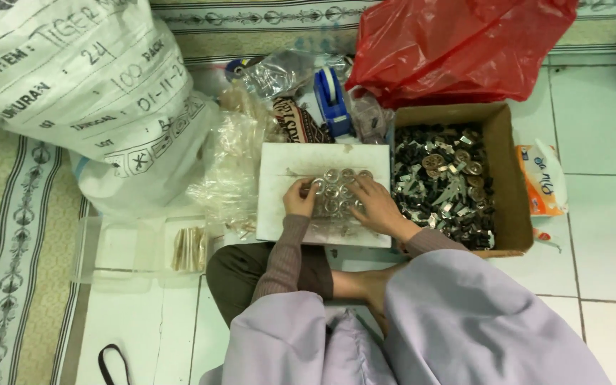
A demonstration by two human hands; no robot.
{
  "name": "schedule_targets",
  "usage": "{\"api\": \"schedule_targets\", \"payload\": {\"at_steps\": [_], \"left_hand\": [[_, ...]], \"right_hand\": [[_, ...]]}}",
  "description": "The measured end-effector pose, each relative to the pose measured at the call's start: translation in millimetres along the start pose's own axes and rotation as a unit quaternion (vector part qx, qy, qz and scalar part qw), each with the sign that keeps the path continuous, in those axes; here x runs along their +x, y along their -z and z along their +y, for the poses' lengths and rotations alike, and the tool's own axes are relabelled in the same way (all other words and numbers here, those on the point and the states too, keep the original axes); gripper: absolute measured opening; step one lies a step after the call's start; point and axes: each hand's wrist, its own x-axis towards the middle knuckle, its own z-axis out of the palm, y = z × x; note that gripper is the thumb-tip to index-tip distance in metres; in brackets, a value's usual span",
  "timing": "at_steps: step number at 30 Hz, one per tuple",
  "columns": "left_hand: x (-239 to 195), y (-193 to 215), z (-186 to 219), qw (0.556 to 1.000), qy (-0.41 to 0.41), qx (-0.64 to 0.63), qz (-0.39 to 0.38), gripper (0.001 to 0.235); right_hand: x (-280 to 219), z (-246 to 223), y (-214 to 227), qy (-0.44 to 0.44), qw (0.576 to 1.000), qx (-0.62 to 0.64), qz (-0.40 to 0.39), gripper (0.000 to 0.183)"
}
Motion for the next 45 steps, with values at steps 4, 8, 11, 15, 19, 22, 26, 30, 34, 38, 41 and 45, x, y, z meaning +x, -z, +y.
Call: {"api": "schedule_targets", "payload": {"at_steps": [4, 8, 11, 15, 19, 22, 26, 30, 34, 38, 41, 45], "left_hand": [[-6.5, -9.7, -33.7, 1.0, -0.003, -0.004, -0.031, 0.025], [-17.1, -10.9, -24.6, 0.993, -0.102, 0.065, 0.001, 0.032], [-20.5, -6.3, -12.3, 0.979, -0.167, 0.117, -0.025, 0.037], [-18.9, -19.1, -42.9, 0.934, -0.28, 0.214, -0.06, 0.04], [-19.5, -20.1, -39.1, 0.924, -0.327, 0.199, -0.016, 0.045], [-18.5, -22.7, -42.3, 0.925, -0.312, 0.214, 0.042, 0.065], [-13.6, -34.4, -61.3, 0.919, -0.258, 0.296, 0.04, 0.055], [-12.5, -35.1, -67.7, 0.921, -0.231, 0.311, 0.036, 0.044], [-4.7, -44.1, -86.5, 0.917, -0.239, 0.317, 0.046, 0.038], [-4.6, -42.3, -79.9, 0.91, -0.24, 0.332, 0.064, 0.035], [-11.2, -38.3, -61.2, 0.907, -0.275, 0.315, 0.051, 0.034], [-15.3, -39.9, -54.5, 0.883, -0.338, 0.324, 0.013, 0.045]], "right_hand": [[4.4, 13.0, -39.5, 0.007, 0.992, -0.118, -0.043, 0.061], [0.8, 23.1, -52.7, -0.01, 0.984, -0.157, -0.089, 0.064], [-0.3, 27.0, -56.4, -0.004, 0.981, -0.174, -0.091, 0.066], [-2.1, 42.3, -71.7, -0.005, 0.976, -0.198, -0.088, 0.07], [-2.1, 42.6, -72.1, -0.004, 0.974, -0.207, -0.088, 0.071], [-1.7, 41.4, -70.7, -0.007, 0.975, -0.205, -0.088, 0.071], [-1.4, 42.7, -71.5, -0.008, 0.974, -0.207, -0.087, 0.072], [-2.0, 49.2, -76.7, -0.003, 0.974, -0.212, -0.076, 0.072], [-3.3, 48.3, -76.1, -0.002, 0.976, -0.206, -0.072, 0.072], [-1.1, 43.0, -71.2, -0.008, 0.975, -0.204, -0.084, 0.071], [-0.8, 39.7, -65.6, -0.021, 0.975, -0.196, -0.104, 0.071], [0.5, 40.5, -64.4, -0.025, 0.973, -0.199, -0.117, 0.072]]}}
